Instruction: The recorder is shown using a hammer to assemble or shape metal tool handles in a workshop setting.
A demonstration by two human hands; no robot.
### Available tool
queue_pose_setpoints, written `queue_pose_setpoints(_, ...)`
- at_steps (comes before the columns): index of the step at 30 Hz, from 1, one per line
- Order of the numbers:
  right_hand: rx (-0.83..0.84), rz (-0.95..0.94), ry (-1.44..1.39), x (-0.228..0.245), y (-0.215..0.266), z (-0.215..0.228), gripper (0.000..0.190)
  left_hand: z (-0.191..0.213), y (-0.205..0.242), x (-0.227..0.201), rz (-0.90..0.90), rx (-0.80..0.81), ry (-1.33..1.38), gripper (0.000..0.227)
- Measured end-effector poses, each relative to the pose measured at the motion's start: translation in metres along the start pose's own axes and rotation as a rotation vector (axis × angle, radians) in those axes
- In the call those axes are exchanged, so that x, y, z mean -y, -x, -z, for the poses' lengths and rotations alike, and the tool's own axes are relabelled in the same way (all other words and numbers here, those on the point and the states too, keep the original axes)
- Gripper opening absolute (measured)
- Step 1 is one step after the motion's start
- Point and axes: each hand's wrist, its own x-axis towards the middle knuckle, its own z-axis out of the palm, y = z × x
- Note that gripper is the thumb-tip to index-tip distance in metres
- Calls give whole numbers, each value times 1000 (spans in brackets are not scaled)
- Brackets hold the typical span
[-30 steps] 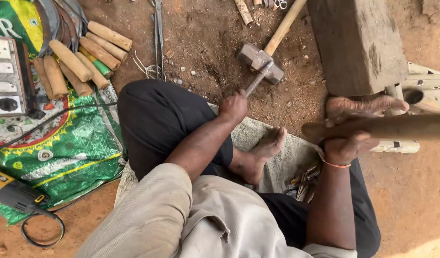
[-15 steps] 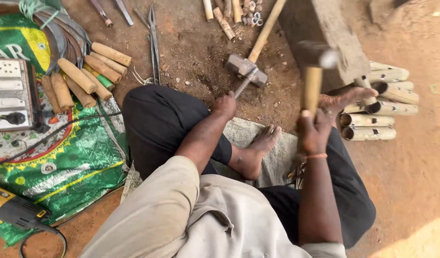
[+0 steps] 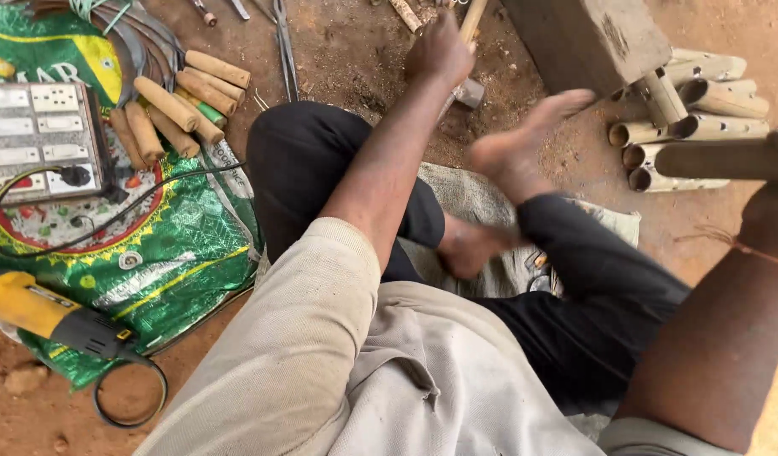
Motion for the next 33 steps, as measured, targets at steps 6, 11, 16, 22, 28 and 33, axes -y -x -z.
queue_pose_setpoints(6, -40, 40, -62, -49, -47, -48, 21, -24, -16, 15, -29, 83, 1, 46)
queue_pose_setpoints(11, -3, -150, -104, -165, -3, -97, 32, -45, -4, 74, 217, 302, -20, 39)
queue_pose_setpoints(16, 87, -394, -72, -242, 11, -113, 27, -127, -16, 140, 192, 532, -224, 65)
queue_pose_setpoints(22, 65, -657, -34, -265, 1, -114, 24, -117, -7, 124, 402, 494, -15, 48)
queue_pose_setpoints(28, 62, -630, -108, -274, 0, -111, 22, -92, -8, 111, 419, 436, -85, 45)
queue_pose_setpoints(33, 82, -624, -42, -269, 3, -109, 24, -84, -13, 109, 322, 447, -169, 49)
